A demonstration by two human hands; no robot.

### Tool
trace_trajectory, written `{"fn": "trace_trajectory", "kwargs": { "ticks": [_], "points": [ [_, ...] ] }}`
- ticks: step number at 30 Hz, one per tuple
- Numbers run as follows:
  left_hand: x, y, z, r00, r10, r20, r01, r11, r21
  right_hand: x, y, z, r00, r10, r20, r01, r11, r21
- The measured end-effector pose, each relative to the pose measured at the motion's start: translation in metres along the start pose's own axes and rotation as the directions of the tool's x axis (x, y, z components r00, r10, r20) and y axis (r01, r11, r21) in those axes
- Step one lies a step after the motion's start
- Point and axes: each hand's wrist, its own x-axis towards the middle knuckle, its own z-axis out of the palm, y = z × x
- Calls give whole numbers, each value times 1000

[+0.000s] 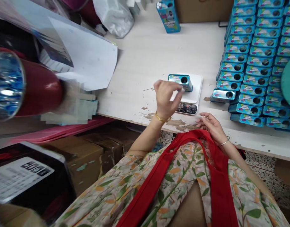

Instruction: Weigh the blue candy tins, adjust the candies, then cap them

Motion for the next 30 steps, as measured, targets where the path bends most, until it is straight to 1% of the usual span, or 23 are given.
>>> {"fn": "trace_trajectory", "kwargs": {
  "ticks": [1,2,3,5,6,8,9,10,11,12,13,15,16,17,18,19,20,21,22,24,26,27,30],
  "points": [
    [8,-8,0,1000,-4,-20,4,1000,23,-3,-4,1,1000,1,16,-1,1000,-11],
    [13,-16,0,1000,-6,-5,7,999,45,-6,-9,1,999,4,35,-4,1000,-21],
    [16,-24,1,999,-19,40,16,997,73,-11,-15,0,998,5,55,-3,999,-35],
    [11,-37,1,989,-79,126,61,988,142,-24,-30,-4,996,-19,84,26,996,-84],
    [5,-42,0,984,-113,140,87,980,178,-33,-40,-9,995,-51,88,61,991,-117],
    [-13,-47,-5,980,-160,115,130,963,236,-56,-63,-21,984,-163,69,174,966,-193],
    [-22,-48,-8,982,-161,94,134,960,247,-68,-77,-28,970,-241,42,244,940,-238],
    [-30,-48,-11,981,-158,112,127,961,247,-81,-92,-36,944,-331,-3,315,901,-297],
    [-36,-47,-13,977,-151,148,115,967,227,-93,-108,-44,899,-432,-65,379,845,-377],
    [-40,-47,-13,973,-144,179,107,974,200,-103,-125,-53,831,-540,-133,426,772,-471],
    [-42,-46,-12,968,-155,196,121,977,175,-110,-142,-64,737,-646,-200,447,687,-573],
    [-37,-43,-6,954,-181,239,160,982,105,-117,-176,-90,511,-813,-279,417,518,-747],
    [-32,-40,-2,948,-195,253,185,981,60,-116,-192,-106,417,-860,-295,375,458,-806],
    [-27,-37,1,941,-207,269,211,977,14,-113,-208,-123,375,-874,-309,300,430,-851],
    [-21,-33,4,934,-219,282,236,971,-29,-108,-223,-139,396,-856,-333,175,427,-887],
    [-15,-30,6,930,-228,288,256,965,-65,-101,-235,-155,435,-821,-370,42,429,-902],
    [-11,-26,7,929,-233,287,268,959,-88,-91,-246,-169,470,-788,-397,-87,407,-910],
    [-7,-24,7,931,-234,280,270,958,-98,-80,-256,-182,497,-763,-414,-197,366,-910],
    [-5,-23,6,937,-226,265,258,961,-94,-68,-263,-192,519,-733,-440,-292,332,-897],
    [-3,-24,2,957,-189,221,208,976,-68,-41,-272,-207,547,-645,-534,-430,330,-840],
    [-4,-27,-5,971,-162,174,172,984,-45,-17,-274,-216,558,-558,-614,-494,371,-786],
    [-6,-27,-10,976,-157,152,165,986,-37,-8,-272,-218,557,-545,-627,-498,385,-777],
    [-13,-26,-23,983,-162,90,164,986,-15,9,-265,-216,560,-595,-576,-439,377,-816]
  ]
}}
